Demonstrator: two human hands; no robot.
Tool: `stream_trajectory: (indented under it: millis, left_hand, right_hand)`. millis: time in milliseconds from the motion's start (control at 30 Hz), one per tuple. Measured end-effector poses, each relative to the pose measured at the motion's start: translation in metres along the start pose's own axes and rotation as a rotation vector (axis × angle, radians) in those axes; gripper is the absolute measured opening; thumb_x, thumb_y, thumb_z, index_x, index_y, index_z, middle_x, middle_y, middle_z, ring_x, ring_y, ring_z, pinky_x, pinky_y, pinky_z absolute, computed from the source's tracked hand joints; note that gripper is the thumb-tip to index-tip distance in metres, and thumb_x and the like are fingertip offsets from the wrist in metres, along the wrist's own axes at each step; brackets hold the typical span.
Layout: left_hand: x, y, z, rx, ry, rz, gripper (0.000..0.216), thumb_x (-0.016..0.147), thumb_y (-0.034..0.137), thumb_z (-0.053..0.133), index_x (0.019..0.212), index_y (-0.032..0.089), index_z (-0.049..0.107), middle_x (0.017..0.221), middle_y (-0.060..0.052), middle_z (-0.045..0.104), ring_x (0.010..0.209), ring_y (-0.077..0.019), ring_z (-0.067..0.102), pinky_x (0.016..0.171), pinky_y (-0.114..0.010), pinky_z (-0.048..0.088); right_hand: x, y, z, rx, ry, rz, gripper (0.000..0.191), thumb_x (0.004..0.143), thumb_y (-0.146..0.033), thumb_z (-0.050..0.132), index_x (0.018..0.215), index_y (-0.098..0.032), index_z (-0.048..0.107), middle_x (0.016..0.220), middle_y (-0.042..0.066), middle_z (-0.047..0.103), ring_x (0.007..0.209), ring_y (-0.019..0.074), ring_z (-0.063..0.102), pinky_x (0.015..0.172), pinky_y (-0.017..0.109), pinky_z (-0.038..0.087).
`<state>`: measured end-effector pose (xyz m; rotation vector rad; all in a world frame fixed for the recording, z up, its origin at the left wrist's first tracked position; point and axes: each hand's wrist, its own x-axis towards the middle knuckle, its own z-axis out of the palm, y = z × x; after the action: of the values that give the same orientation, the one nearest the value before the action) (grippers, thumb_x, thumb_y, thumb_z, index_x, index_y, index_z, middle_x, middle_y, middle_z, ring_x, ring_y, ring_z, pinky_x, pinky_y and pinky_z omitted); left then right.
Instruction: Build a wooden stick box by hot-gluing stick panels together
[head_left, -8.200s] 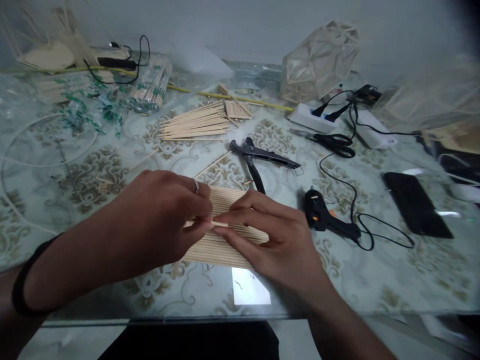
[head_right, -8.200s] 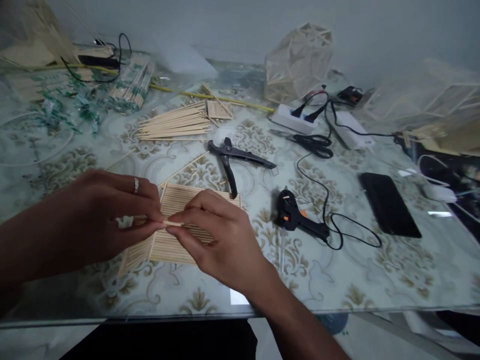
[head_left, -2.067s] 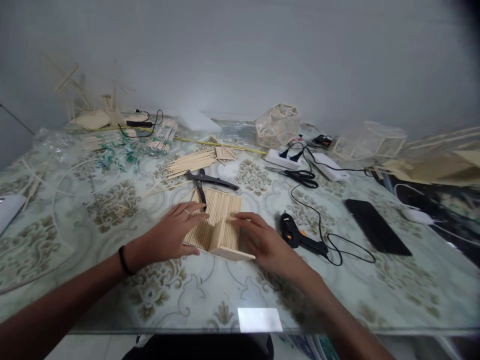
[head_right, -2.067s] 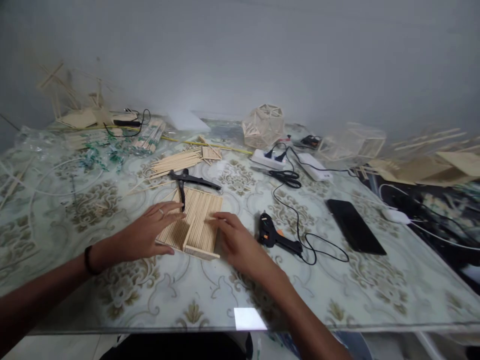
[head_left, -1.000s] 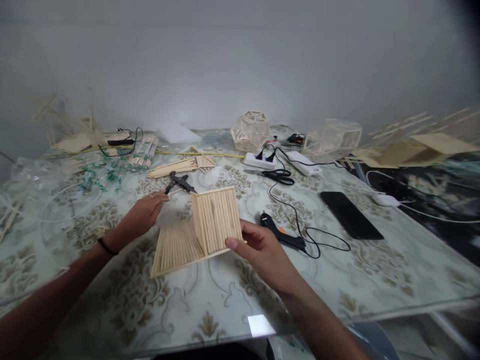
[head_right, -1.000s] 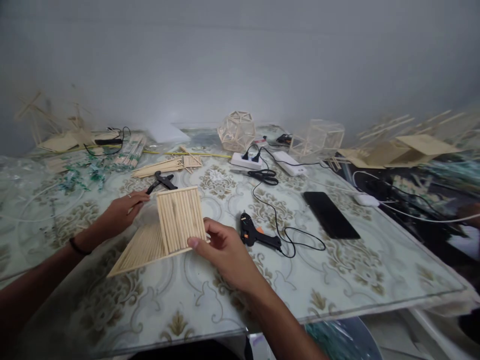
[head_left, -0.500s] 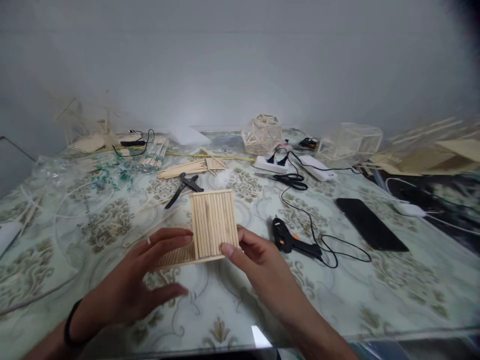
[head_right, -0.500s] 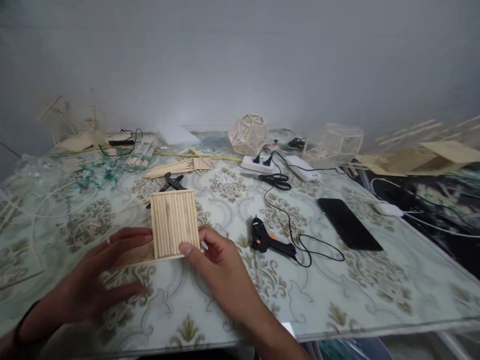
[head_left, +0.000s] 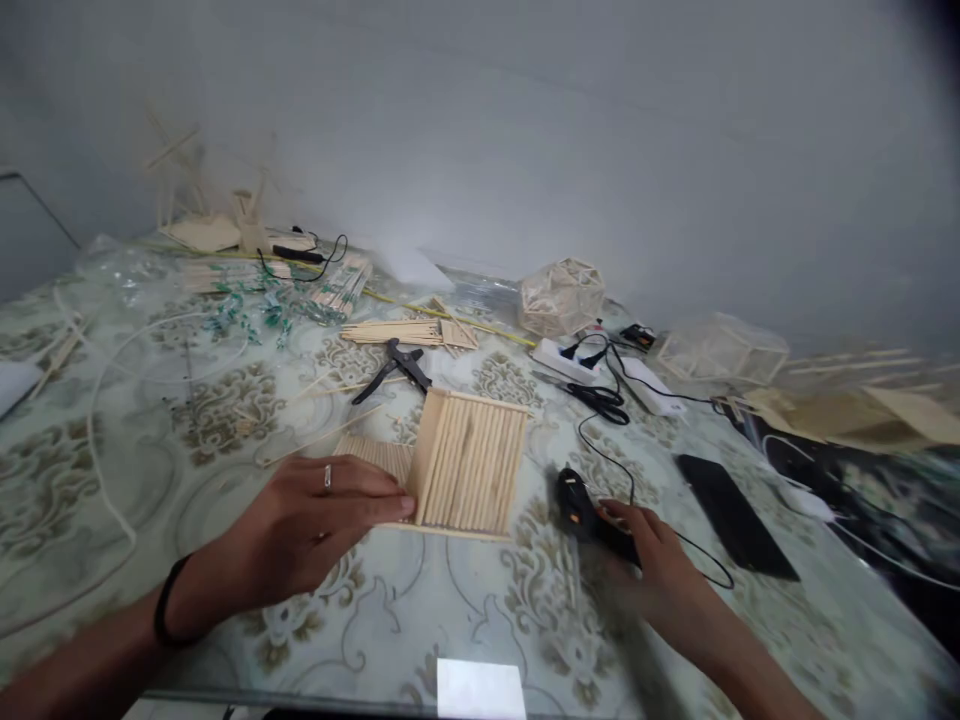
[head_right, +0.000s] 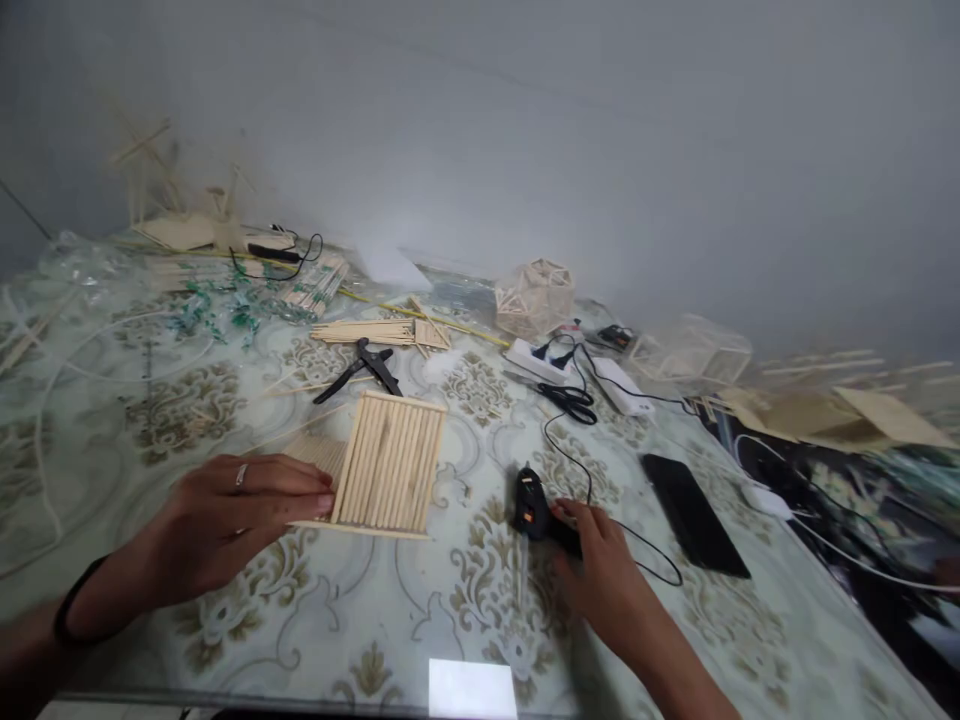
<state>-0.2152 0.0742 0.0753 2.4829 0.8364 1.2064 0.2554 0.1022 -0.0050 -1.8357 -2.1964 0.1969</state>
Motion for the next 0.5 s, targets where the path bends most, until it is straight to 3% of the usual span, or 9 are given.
stream_trajectory:
  millis: [133,267,367,433,500]
  left_hand:
    - [0.0,-0.002,-0.002,-0.091,0.022,-0.012,0.032,0.103,0.006,0.064,0.127,0.024,0.075,0.112,-0.006,0.084,0.103,-0.0194,0.083,0.089,-0.027,0.068]
    - [0.001,-0.004,-0.003,-0.153,0.035,0.001,0.029,0.103,0.006,0.066,0.125,0.021,0.078,0.112,-0.008,0.084,0.103,-0.0185,0.082,0.09,-0.026,0.068]
    - [0.003,-0.005,-0.003,-0.183,0.038,-0.003,0.029,0.103,0.006,0.066,0.125,0.02,0.078,0.112,-0.009,0.083,0.103,-0.0182,0.082,0.089,-0.027,0.068]
    - [0.003,-0.006,-0.003,-0.188,0.033,-0.005,0.028,0.103,0.006,0.065,0.123,0.02,0.078,0.114,-0.009,0.084,0.104,-0.0182,0.082,0.091,-0.027,0.067]
    - [0.004,-0.005,-0.004,-0.183,0.03,-0.002,0.026,0.104,0.006,0.064,0.121,0.019,0.079,0.116,-0.01,0.084,0.107,-0.018,0.082,0.093,-0.025,0.067]
  right_hand:
    - [0.009,-0.01,0.009,-0.016,-0.024,0.029,0.045,0.081,-0.024,0.058,0.125,-0.018,0.068,0.12,0.019,0.077,0.114,0.0384,0.075,0.104,0.057,0.06]
    - [0.02,-0.023,0.0,-0.019,-0.03,0.023,0.041,0.077,-0.026,0.059,0.117,-0.021,0.069,0.116,0.017,0.078,0.106,0.039,0.077,0.094,0.055,0.062]
    - [0.021,-0.031,-0.029,0.023,-0.007,0.046,0.032,0.083,-0.037,0.062,0.11,-0.022,0.067,0.102,0.015,0.079,0.085,0.0364,0.077,0.076,0.049,0.062]
    - [0.02,-0.044,-0.057,0.124,0.005,0.03,0.029,0.091,-0.05,0.064,0.105,-0.025,0.066,0.085,0.008,0.075,0.072,0.031,0.073,0.065,0.043,0.059]
    - [0.02,-0.066,-0.085,0.163,0.059,-0.068,0.026,0.097,-0.054,0.064,0.091,-0.028,0.064,0.076,0.003,0.066,0.067,0.0263,0.067,0.062,0.039,0.056]
